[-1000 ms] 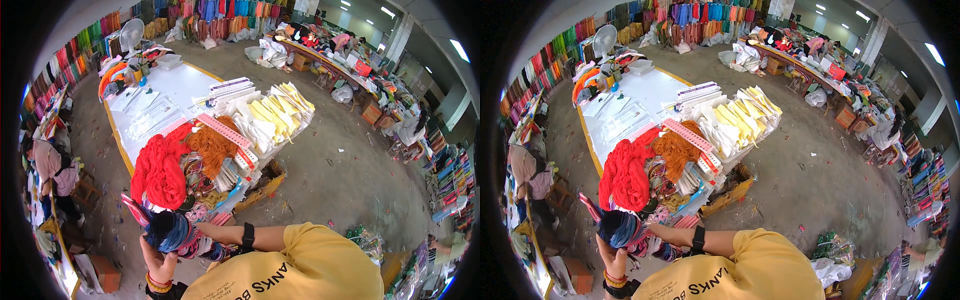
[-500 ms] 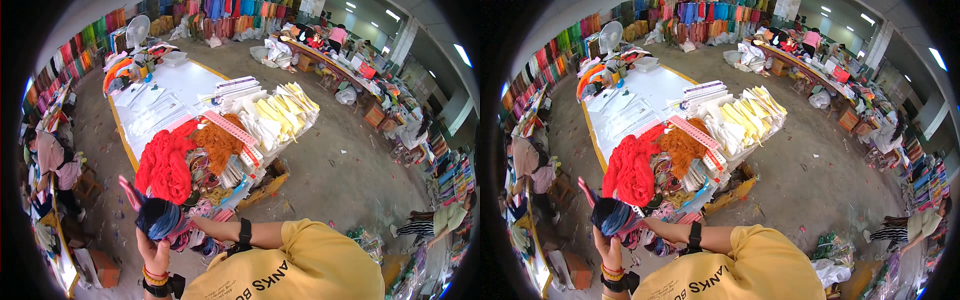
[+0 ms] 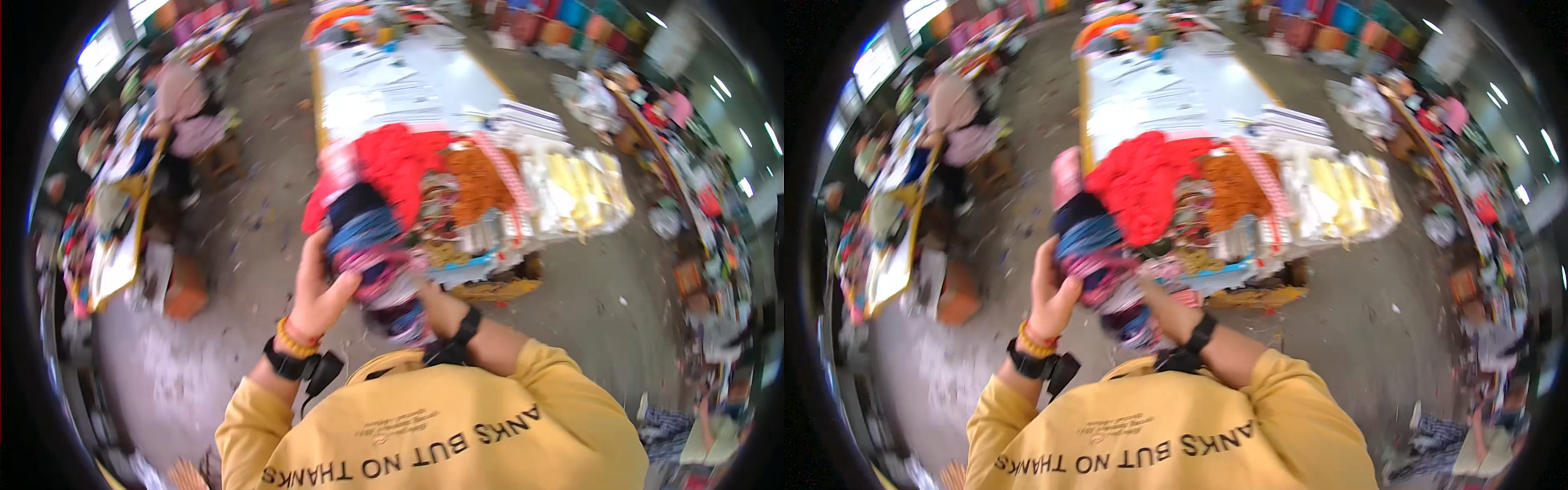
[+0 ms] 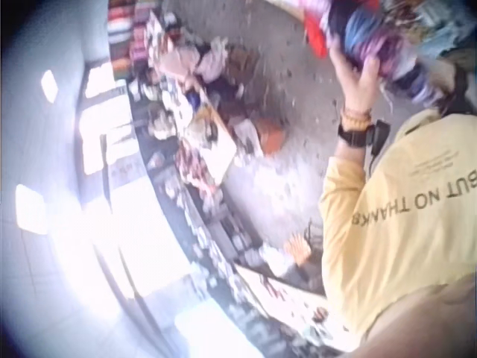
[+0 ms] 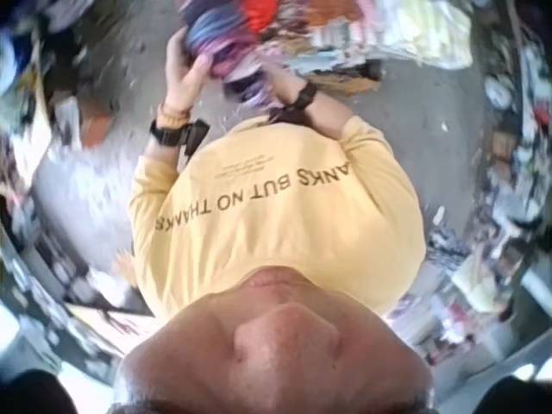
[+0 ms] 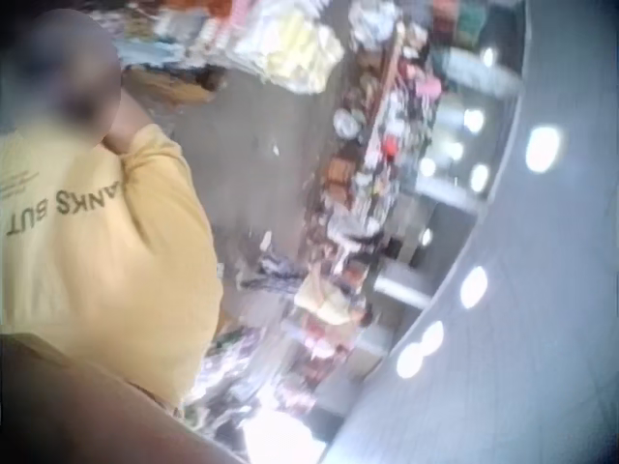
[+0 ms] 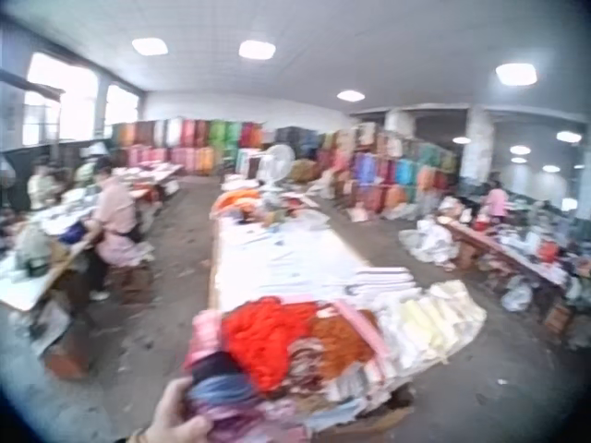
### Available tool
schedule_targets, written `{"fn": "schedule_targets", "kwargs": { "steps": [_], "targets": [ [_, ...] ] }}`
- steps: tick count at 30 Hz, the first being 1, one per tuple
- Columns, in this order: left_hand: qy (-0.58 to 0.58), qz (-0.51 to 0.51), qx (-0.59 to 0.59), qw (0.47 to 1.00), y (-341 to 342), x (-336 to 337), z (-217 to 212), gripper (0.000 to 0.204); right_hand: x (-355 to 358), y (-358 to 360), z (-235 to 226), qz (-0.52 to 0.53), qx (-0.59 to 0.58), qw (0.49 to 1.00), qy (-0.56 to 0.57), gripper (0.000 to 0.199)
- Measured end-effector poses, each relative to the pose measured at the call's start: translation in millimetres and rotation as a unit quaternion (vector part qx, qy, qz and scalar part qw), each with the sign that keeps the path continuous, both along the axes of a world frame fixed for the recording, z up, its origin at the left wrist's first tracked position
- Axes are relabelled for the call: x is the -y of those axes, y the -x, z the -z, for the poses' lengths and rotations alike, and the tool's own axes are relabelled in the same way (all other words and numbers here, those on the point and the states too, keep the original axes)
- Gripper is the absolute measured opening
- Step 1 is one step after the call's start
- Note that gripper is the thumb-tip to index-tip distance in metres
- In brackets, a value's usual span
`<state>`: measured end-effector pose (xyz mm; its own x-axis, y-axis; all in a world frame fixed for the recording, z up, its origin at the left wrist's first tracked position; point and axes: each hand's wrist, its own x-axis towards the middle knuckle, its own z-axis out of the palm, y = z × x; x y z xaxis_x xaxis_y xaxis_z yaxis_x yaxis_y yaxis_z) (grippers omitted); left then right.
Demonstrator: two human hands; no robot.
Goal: The person holds a thread organizer and a paper list, then places them on a table. After walking to a rack of thread bundles, they pull a strand of purple thread and loop it through a hole in the organizer.
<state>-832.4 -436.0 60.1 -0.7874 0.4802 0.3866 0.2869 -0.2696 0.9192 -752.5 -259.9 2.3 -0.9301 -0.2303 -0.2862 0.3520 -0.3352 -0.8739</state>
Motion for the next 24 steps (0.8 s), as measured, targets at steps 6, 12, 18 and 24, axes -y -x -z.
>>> {"fn": "schedule_targets", "kwargs": {
  "steps": [6, 12, 18, 24],
  "targets": [
    [0.035, -0.068, 0.074, 0.994, -15.5, 37.9, 7.6, 0.075, 29.3, 32.2, -28.6, 0.159, 0.079, 0.972, 0.153, 0.032],
    [-0.096, -0.091, 0.192, 0.972, -34.5, 44.9, 38.7, 0.065, 63.0, 38.8, -8.3, 0.152, -0.257, 0.852, -0.431, 0.037],
    [-0.238, -0.148, 0.284, 0.917, -43.5, 77.4, 39.9, 0.031, 100.4, 25.9, -28.8, 0.025, -0.307, 0.825, -0.475, 0.037],
    [-0.271, -0.186, 0.274, 0.904, -56.7, 110.5, 48.4, 0.03, 97.0, 15.8, -27.3, -0.014, -0.335, 0.848, -0.411, 0.024]
  ]
}}
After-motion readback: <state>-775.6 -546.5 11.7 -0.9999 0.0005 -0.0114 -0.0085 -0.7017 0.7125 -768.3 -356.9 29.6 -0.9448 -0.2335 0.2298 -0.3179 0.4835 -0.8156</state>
